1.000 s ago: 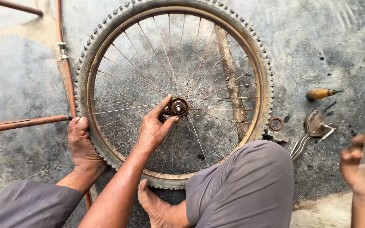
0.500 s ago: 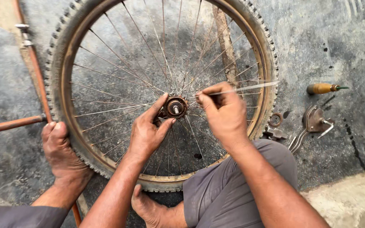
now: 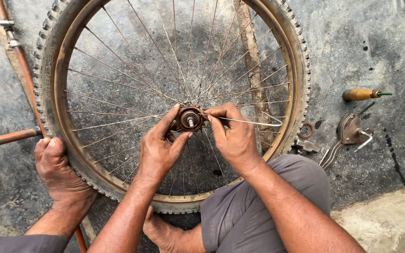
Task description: The person sits on the ground and uses a spoke wrench to tighten the hub of a bicycle wheel. They repeatedly adjust the hub, apply lubricant, and handle a metal ring and spoke tool while working on the wheel.
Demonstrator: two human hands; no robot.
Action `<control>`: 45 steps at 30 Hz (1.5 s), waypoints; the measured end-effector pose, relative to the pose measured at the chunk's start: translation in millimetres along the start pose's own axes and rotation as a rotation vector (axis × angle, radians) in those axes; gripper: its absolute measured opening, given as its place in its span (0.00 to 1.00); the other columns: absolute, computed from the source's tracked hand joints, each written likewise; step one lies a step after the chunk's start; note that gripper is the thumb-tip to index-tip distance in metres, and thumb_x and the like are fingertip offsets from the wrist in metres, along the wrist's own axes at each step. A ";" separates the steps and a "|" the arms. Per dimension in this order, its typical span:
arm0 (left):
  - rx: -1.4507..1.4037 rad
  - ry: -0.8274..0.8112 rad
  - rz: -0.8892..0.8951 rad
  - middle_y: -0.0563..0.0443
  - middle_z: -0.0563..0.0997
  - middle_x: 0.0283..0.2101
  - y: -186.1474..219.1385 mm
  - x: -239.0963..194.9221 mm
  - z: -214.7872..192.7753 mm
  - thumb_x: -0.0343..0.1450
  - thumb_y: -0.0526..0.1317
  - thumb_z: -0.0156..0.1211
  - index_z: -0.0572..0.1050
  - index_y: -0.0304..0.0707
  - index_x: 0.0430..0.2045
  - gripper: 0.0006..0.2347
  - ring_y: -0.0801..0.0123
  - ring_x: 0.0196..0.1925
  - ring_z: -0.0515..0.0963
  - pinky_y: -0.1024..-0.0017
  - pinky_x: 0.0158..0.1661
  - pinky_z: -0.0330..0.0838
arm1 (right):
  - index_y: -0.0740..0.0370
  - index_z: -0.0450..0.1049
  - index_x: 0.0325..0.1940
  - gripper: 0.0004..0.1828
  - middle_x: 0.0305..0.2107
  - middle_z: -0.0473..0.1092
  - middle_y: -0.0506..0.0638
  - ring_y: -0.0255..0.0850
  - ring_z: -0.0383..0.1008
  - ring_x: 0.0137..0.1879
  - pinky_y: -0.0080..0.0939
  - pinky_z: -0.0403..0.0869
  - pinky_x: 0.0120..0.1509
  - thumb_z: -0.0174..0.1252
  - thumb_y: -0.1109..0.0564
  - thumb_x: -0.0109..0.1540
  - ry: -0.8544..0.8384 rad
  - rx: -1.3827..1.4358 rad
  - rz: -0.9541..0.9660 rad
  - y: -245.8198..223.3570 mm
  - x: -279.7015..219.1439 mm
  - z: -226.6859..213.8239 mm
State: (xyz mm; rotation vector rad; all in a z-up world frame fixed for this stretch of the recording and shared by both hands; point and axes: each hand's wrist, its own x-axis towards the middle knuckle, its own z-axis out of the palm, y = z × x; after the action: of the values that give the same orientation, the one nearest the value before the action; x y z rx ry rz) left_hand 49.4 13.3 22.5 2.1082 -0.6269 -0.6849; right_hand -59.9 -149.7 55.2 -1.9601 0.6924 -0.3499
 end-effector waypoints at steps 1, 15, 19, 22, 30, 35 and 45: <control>-0.004 -0.003 -0.012 0.49 0.86 0.45 -0.3 0.4 -0.1 0.64 0.42 0.76 0.69 0.51 0.65 0.32 0.76 0.30 0.80 0.73 0.33 0.79 | 0.64 0.72 0.46 0.03 0.40 0.78 0.52 0.42 0.83 0.47 0.38 0.80 0.50 0.58 0.64 0.68 0.001 -0.017 -0.027 0.5 0.1 0.6; -0.035 0.017 0.022 0.51 0.85 0.42 2.5 0.8 -1.7 0.63 0.41 0.77 0.69 0.51 0.66 0.33 0.77 0.26 0.77 0.73 0.31 0.77 | 0.63 0.74 0.44 0.02 0.38 0.80 0.52 0.38 0.83 0.45 0.39 0.80 0.50 0.58 0.63 0.68 -0.015 0.058 0.136 4.2 3.8 2.2; -0.002 -0.010 -0.071 0.52 0.85 0.40 4.0 1.6 -0.7 0.62 0.42 0.78 0.70 0.53 0.65 0.34 0.77 0.27 0.78 0.73 0.31 0.77 | 0.64 0.72 0.45 0.02 0.40 0.79 0.52 0.37 0.83 0.49 0.37 0.81 0.52 0.55 0.63 0.70 -0.027 0.089 0.087 7.2 2.0 2.4; -0.026 0.000 -0.053 0.52 0.85 0.40 4.2 1.3 -1.0 0.62 0.42 0.77 0.70 0.53 0.65 0.34 0.77 0.26 0.77 0.74 0.31 0.77 | 0.64 0.72 0.46 0.02 0.41 0.78 0.51 0.38 0.82 0.50 0.36 0.82 0.52 0.55 0.63 0.70 -0.023 0.035 0.007 7.0 0.5 4.2; -0.045 0.009 -0.040 0.53 0.85 0.40 3.3 1.4 -0.4 0.62 0.41 0.77 0.70 0.53 0.65 0.33 0.78 0.26 0.77 0.74 0.31 0.77 | 0.63 0.74 0.48 0.03 0.39 0.78 0.52 0.41 0.83 0.47 0.39 0.80 0.50 0.57 0.63 0.69 -0.074 0.015 0.006 5.7 5.5 -4.0; -0.003 0.000 -0.065 0.53 0.85 0.39 2.6 0.4 -0.1 0.62 0.41 0.78 0.70 0.54 0.65 0.33 0.78 0.26 0.77 0.74 0.31 0.77 | 0.63 0.72 0.49 0.03 0.40 0.78 0.53 0.41 0.83 0.49 0.39 0.80 0.51 0.56 0.64 0.70 -0.033 0.010 -0.077 4.0 1.9 -0.5; -0.024 0.012 -0.045 0.53 0.85 0.39 0.7 0.1 0.9 0.62 0.41 0.78 0.71 0.54 0.65 0.33 0.79 0.27 0.77 0.75 0.31 0.77 | 0.62 0.74 0.49 0.04 0.38 0.77 0.52 0.41 0.83 0.47 0.39 0.80 0.50 0.56 0.64 0.70 -0.093 0.026 -0.031 5.5 8.7 -5.1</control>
State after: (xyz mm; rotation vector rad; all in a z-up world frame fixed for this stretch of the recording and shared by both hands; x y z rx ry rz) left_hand 48.8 12.4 22.7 2.1087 -0.5638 -0.7013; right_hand -57.4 -160.5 52.3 -1.9513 0.5958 -0.2838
